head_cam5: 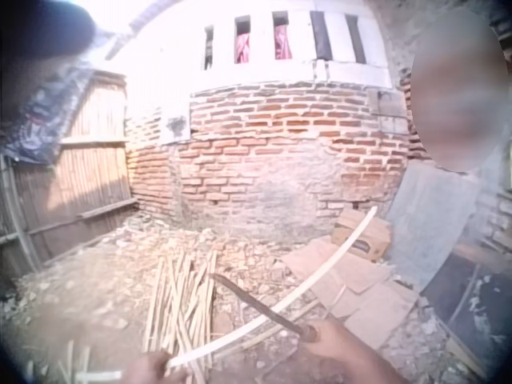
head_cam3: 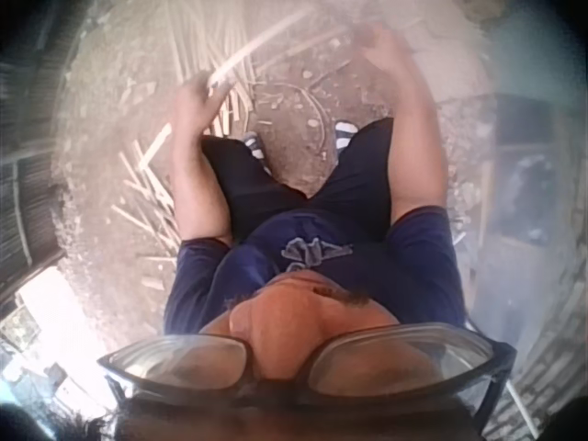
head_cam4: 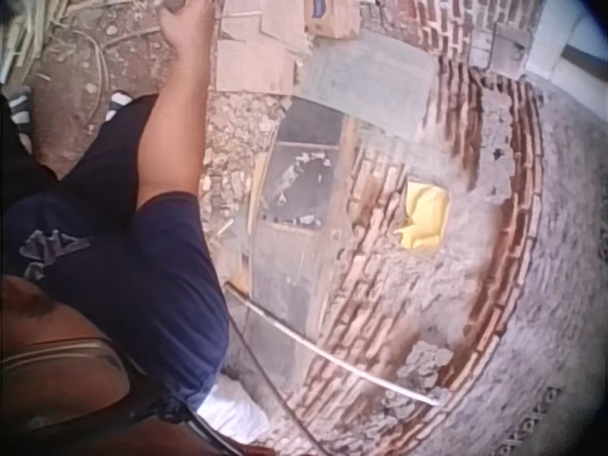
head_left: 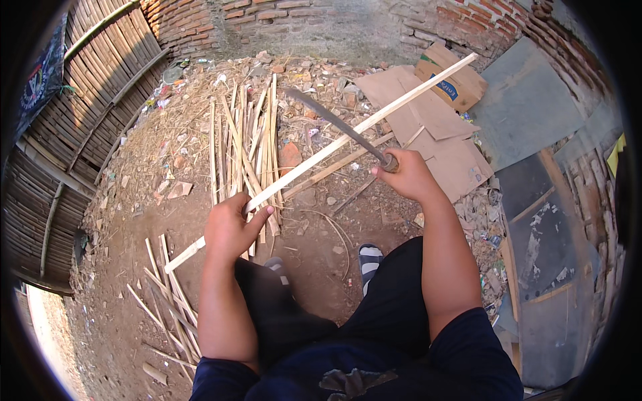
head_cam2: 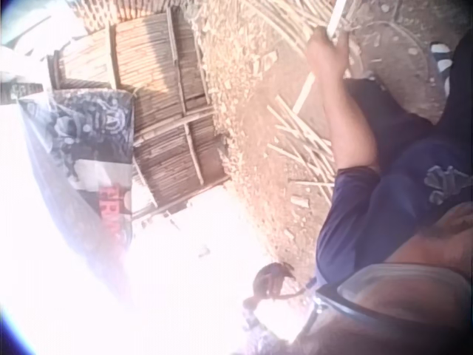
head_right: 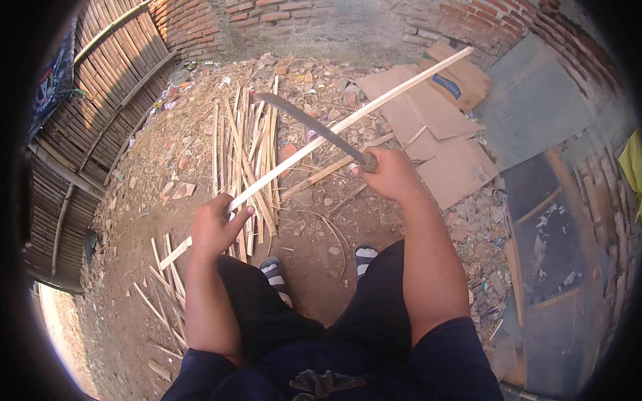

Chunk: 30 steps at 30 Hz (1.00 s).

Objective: The person shaves and strips thin pieces of wood from a larger bamboo or wood slat using a machete.

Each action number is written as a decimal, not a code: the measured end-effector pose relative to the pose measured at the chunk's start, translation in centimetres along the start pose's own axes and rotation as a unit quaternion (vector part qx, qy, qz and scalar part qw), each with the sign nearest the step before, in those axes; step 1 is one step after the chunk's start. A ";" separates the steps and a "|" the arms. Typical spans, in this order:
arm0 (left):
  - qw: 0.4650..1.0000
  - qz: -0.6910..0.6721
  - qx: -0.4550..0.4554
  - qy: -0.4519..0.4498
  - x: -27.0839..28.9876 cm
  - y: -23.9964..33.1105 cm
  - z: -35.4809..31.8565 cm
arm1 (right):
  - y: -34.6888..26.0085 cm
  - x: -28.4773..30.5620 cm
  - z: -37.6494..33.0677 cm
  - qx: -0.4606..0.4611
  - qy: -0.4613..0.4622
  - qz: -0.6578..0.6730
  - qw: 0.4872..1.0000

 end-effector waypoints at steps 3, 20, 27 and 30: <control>1.000 0.005 0.003 0.004 -0.1 0.3 0.1 | 1.4 1.4 0.3 -0.050 0.064 0.053 0.995; 0.998 -0.039 -0.012 0.038 0.1 0.3 0.1 | 0.4 1.1 -0.3 -0.053 0.066 0.014 0.996; 0.999 -0.042 -0.013 0.013 0.0 0.3 -0.1 | -4.0 -1.4 -1.7 0.095 -0.068 -0.045 0.992; 0.999 -0.042 -0.015 0.024 0.2 -0.3 0.1 | 0.3 1.5 -0.2 -0.015 0.036 0.004 0.999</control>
Point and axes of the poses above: each hand's wrist, its own z-axis towards the middle knuckle, its own x-axis out of the back of the hand, y = z × x, the point moved 5 cm from there along z, towards the middle knuckle, and after that the axes turned 4 degrees about z, right-handed, at the moved point
